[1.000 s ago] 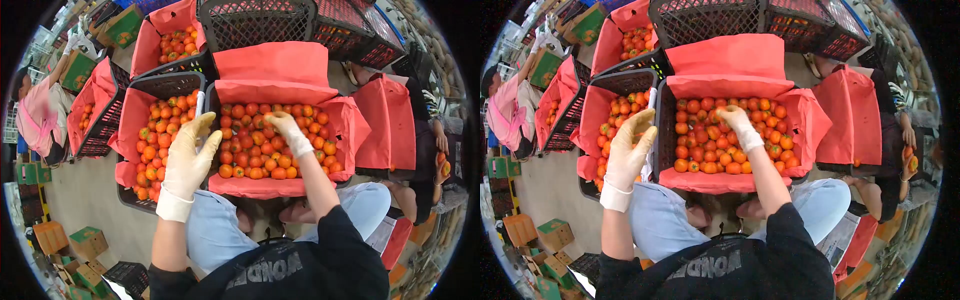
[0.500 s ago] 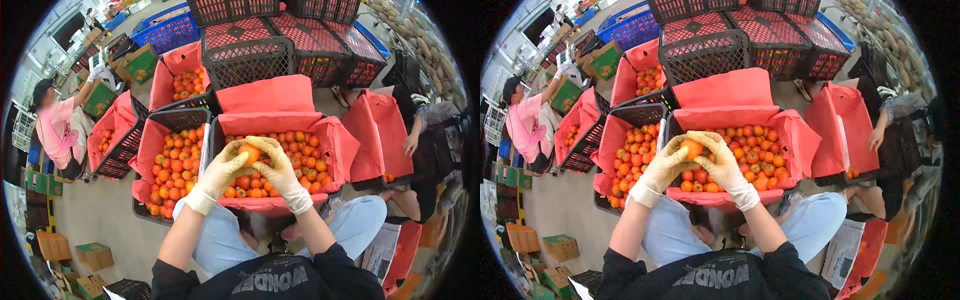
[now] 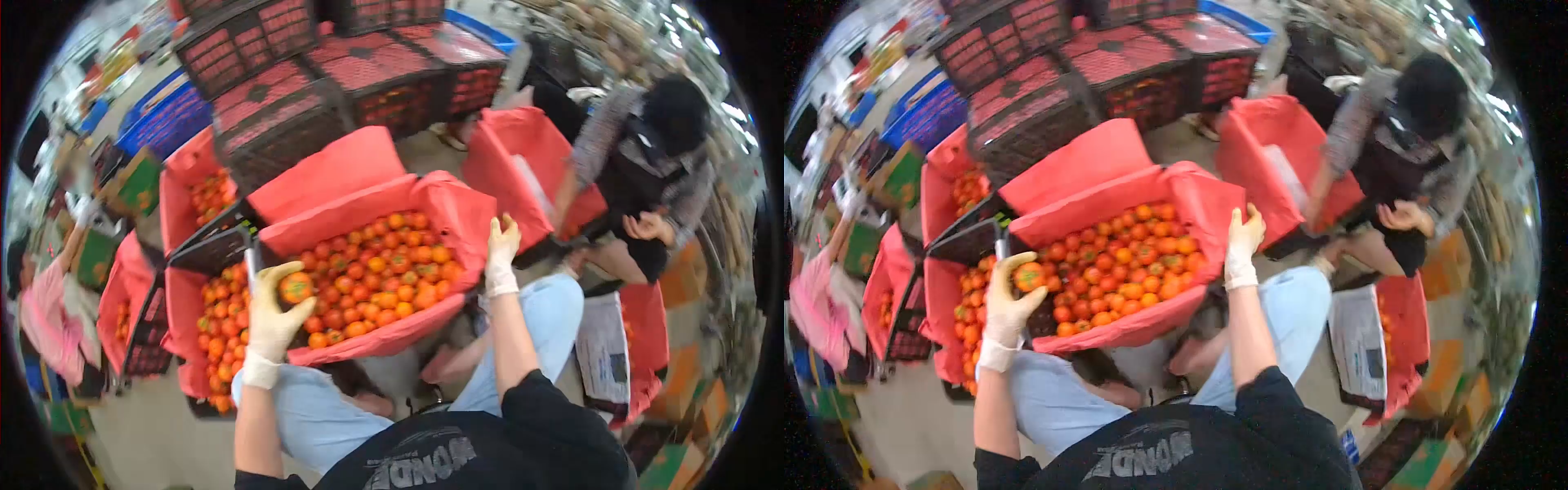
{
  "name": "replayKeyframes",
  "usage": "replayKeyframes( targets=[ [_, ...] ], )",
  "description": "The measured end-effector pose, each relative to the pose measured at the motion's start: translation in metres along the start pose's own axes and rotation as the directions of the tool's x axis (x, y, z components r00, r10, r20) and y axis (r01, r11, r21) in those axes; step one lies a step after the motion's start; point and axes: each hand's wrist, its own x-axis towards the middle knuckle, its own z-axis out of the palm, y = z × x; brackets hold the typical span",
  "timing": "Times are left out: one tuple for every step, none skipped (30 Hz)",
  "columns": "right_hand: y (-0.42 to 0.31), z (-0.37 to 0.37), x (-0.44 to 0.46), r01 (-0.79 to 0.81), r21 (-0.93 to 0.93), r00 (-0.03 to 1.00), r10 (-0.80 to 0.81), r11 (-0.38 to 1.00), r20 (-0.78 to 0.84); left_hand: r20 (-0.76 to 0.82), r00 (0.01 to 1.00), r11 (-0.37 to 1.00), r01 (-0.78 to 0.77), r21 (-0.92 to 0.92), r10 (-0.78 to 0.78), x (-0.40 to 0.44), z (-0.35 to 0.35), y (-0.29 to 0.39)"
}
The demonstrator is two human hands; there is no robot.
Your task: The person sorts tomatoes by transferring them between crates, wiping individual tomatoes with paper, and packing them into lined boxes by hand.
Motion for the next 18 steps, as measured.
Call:
replayKeyframes(
  targets=[
    [0.020,-0.009,0.002,-0.182,-0.130,0.981,0.170,0.975,-0.093,-0.007,0.999,0.993,0.035,-0.112,-0.036,0.000,0.003,0.000],
    [0.043,-0.008,0.000,-0.388,0.140,0.920,0.392,0.911,0.001,0.018,0.982,0.932,0.185,-0.311,-0.189,0.002,0.008,0.005],
    [0.062,-0.002,-0.006,-0.563,0.384,0.821,0.550,0.732,0.155,0.028,0.977,0.906,0.205,-0.372,-0.210,0.003,0.009,-0.001],
    [0.074,0.010,-0.025,-0.481,0.735,0.860,0.420,0.477,0.291,0.078,0.957,0.878,0.288,-0.381,-0.280,0.003,0.008,-0.002],
    [0.156,0.055,-0.002,-0.535,0.757,0.838,0.347,0.375,0.421,0.121,0.930,0.846,0.366,-0.388,-0.347,0.003,0.009,-0.002],
    [0.149,0.049,-0.007,-0.621,0.748,0.766,0.378,0.232,0.519,0.110,0.954,0.895,0.299,-0.330,-0.278,0.000,0.013,-0.004],
    [0.150,0.047,-0.009,-0.691,0.719,0.687,0.388,0.083,0.615,0.102,0.973,0.936,0.226,-0.269,-0.206,-0.001,0.019,-0.005],
    [0.153,0.044,-0.007,-0.690,0.720,0.682,0.395,0.068,0.616,0.095,0.981,0.958,0.187,-0.218,-0.169,-0.003,0.024,-0.006],
    [0.156,0.042,-0.002,-0.707,0.707,0.670,0.338,0.017,0.661,0.108,0.979,0.961,0.189,-0.200,-0.170,-0.007,0.029,-0.007],
    [0.159,0.046,0.009,-0.721,0.692,0.662,0.268,-0.028,0.700,0.119,0.974,0.958,0.212,-0.195,-0.191,-0.009,0.036,-0.002],
    [0.158,0.048,0.017,-0.713,0.698,0.649,0.312,-0.068,0.694,0.127,0.969,0.953,0.233,-0.192,-0.212,-0.009,0.043,0.002],
    [0.156,0.049,0.024,-0.652,0.757,0.717,0.287,-0.045,0.635,0.150,0.963,0.956,0.248,-0.160,-0.224,-0.009,0.053,0.002],
    [0.154,0.049,0.029,-0.588,0.809,0.779,0.256,-0.023,0.573,0.179,0.955,0.962,0.258,-0.094,-0.238,-0.008,0.066,0.029],
    [0.141,0.007,0.007,-0.593,0.805,0.777,0.245,-0.028,0.580,0.206,0.957,0.975,0.216,-0.047,-0.203,-0.004,0.083,0.036],
    [0.104,-0.015,0.002,-0.497,0.865,0.856,0.202,0.070,0.476,0.230,0.958,0.985,0.174,0.001,-0.169,0.002,0.101,0.038],
    [0.041,-0.027,0.005,-0.388,0.908,0.919,0.146,0.157,0.367,0.222,0.971,0.993,0.102,-0.050,-0.089,0.010,0.126,0.037],
    [0.021,-0.039,-0.001,-0.394,0.908,0.917,0.131,0.146,0.377,0.209,0.978,0.995,0.025,-0.100,-0.004,0.020,0.153,0.036],
    [0.005,-0.049,-0.006,-0.369,0.905,0.925,-0.013,0.211,0.380,0.206,0.978,0.993,0.046,-0.113,-0.022,0.031,0.177,0.040]
  ],
)
